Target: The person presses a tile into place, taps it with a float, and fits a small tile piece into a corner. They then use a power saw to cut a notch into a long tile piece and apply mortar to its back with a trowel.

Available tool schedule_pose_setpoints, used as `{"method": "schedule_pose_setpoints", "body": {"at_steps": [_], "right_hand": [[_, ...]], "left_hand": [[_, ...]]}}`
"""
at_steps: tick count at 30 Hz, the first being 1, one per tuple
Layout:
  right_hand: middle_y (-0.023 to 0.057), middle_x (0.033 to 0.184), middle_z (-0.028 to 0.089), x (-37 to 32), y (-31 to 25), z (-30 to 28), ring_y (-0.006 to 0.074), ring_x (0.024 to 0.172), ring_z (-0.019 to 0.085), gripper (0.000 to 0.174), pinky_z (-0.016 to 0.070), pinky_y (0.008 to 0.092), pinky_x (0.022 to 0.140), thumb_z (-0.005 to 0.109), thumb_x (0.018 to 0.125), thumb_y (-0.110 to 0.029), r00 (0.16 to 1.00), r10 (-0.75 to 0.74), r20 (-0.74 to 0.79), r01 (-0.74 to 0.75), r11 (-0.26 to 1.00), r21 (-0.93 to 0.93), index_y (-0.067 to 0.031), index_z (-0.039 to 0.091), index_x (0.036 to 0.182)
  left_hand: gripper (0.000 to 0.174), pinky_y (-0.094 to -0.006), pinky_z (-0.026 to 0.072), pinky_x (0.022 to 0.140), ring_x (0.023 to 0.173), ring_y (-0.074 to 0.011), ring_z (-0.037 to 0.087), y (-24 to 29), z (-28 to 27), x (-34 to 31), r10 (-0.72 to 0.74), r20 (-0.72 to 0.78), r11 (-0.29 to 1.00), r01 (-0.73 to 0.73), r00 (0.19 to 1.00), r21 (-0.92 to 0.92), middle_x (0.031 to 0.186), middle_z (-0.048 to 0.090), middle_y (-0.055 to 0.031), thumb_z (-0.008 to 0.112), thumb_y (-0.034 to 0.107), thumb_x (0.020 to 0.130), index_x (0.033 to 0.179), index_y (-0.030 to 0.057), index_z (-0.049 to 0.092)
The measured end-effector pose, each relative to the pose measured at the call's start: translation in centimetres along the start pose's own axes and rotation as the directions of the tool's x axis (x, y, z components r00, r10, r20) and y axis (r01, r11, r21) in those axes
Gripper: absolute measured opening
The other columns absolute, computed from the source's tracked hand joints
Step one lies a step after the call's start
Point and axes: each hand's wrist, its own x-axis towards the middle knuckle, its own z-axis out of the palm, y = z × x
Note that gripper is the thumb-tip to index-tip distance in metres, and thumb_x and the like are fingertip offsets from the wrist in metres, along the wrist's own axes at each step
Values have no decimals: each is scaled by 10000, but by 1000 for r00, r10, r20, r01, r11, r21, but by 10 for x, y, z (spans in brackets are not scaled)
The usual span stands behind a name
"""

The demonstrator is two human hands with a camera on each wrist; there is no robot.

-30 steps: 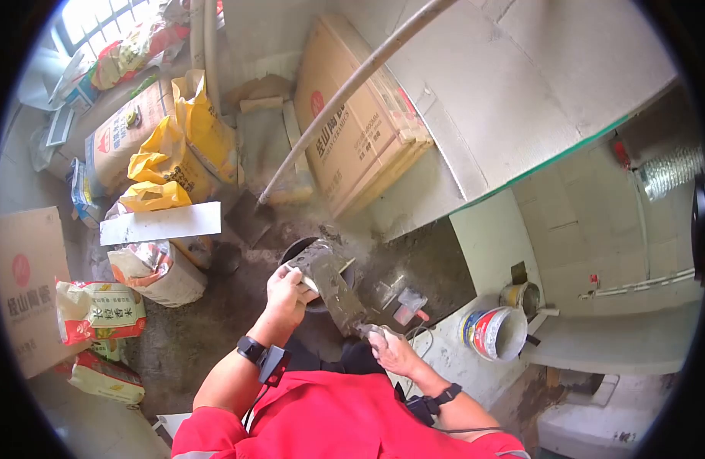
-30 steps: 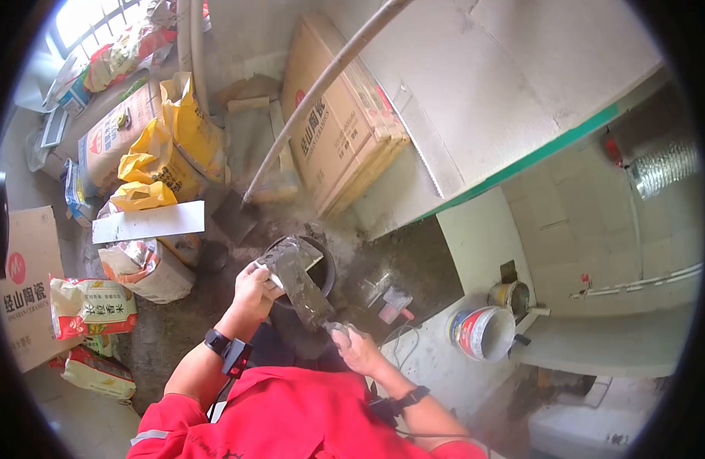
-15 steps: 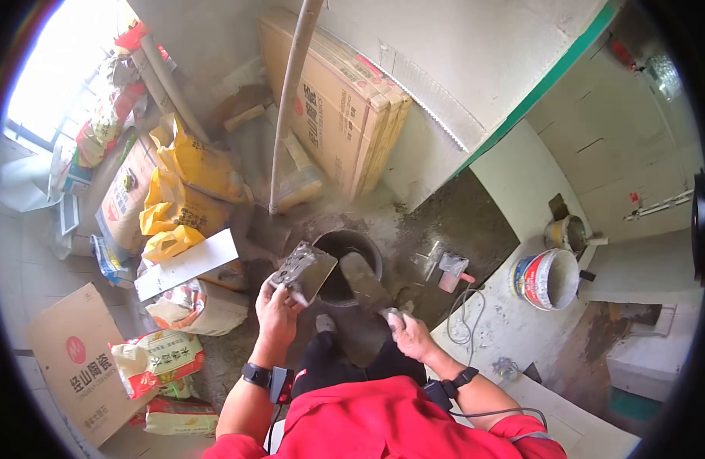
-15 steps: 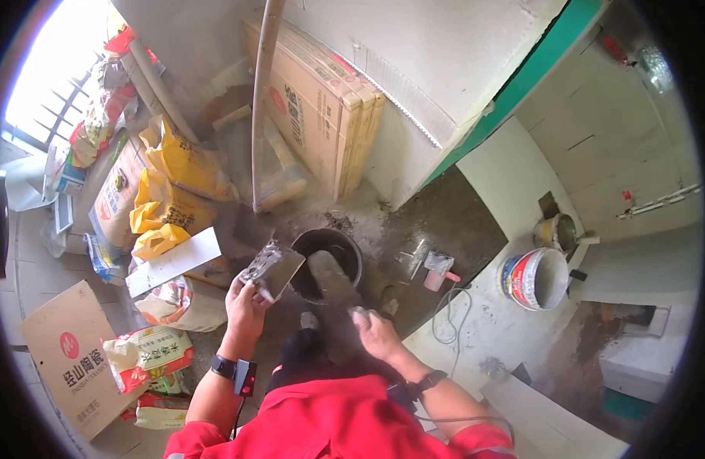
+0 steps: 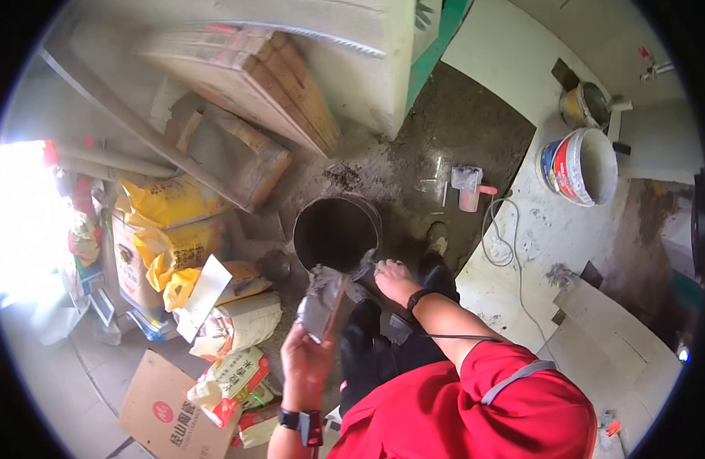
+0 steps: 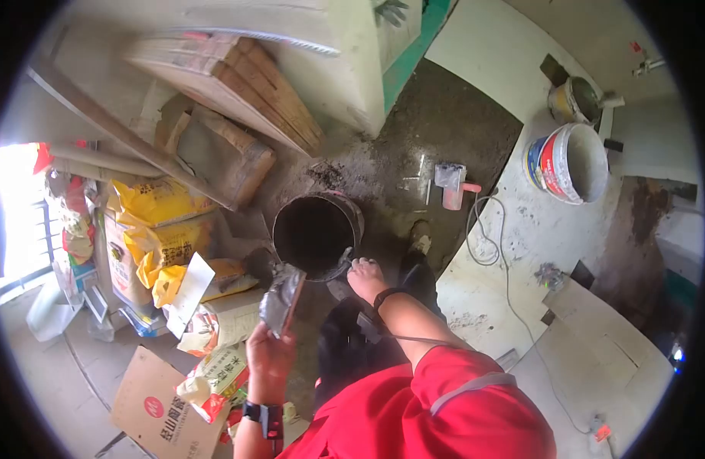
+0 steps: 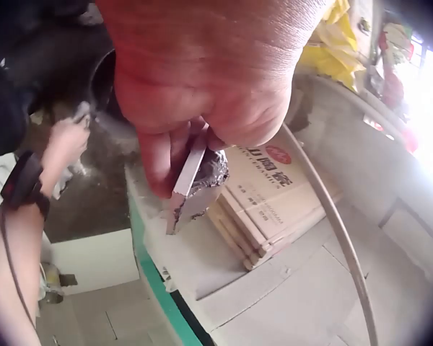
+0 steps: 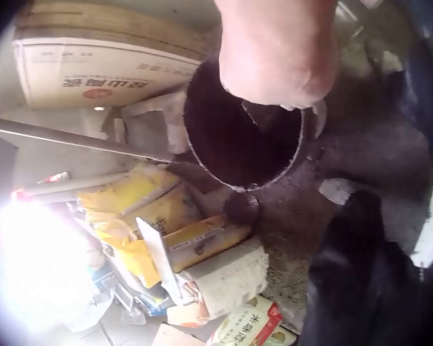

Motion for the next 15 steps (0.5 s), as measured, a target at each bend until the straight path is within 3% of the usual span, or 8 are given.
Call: {"method": "schedule_pose_setpoints", "body": {"at_steps": [3,5,7,8,9,11,13,15], "right_hand": [[84,1096,654,-13,17,-23,252,1097,597,198,467,401,930,553,857,-158,974,79,212,-120,974,191,-122,730,937],[85,1186,639,-23,38,-37,239,1122,594,239,484,362,907,576,871,-168,874,-43,484,-82,968,235,-63,681,1058],[55,1233,607,-37,77,46,178,1093,584,361,480,297,861,596,898,-229,932,-247,265,-118,485,866,-45,603,1208],[45,1258,579,-68,90,-15,151,1081,568,395,474,285,845,575,920,-221,951,-259,170,-150,95,984,-52,550,1276],[36,1284,552,-100,92,-94,124,1070,552,434,468,273,830,554,943,-214,973,-223,56,-125,-311,942,-58,498,1345],[44,1334,513,-121,94,-116,102,1079,532,481,463,287,831,522,955,-123,987,-152,43,-128,-603,788,-80,410,1421],[45,1342,504,-144,93,-137,103,1078,530,491,461,290,844,513,956,-90,993,6,-118,100,-572,814,-85,392,1431],[46,1351,495,-176,84,-147,104,1077,527,503,459,293,857,504,957,-57,950,145,-276,311,-504,806,-91,374,1442]], "left_hand": [[326,-417,480,935,1144,-271,583,-36,15,24,-144,160,987,152,977,-43,1228,616,-114,482,88,913,1225,23,549],[325,-432,455,977,1165,-273,568,-57,34,31,-222,235,971,235,946,-31,1238,612,-118,476,85,920,1229,17,547],[324,-427,466,961,1148,-277,577,-80,60,37,-191,73,981,191,979,17,1242,610,-126,469,95,929,1234,13,542],[327,-417,460,959,1151,-276,574,-91,72,40,-189,97,981,185,977,50,1250,605,-133,468,97,930,1237,11,541],[317,-407,497,886,1129,-273,592,-99,93,35,-231,27,973,231,973,7,1250,607,-139,456,106,930,1217,13,551],[319,-395,531,790,1058,-263,634,-106,95,38,-386,260,922,360,885,142,1213,634,-133,417,118,935,1205,24,560],[321,-382,547,717,975,-252,668,-127,120,30,-417,140,897,381,898,224,1145,668,-116,380,127,936,1172,34,577],[315,-379,551,733,946,-242,677,-148,133,21,-507,177,827,418,844,376,1107,682,-107,371,134,939,1140,42,595]]}}
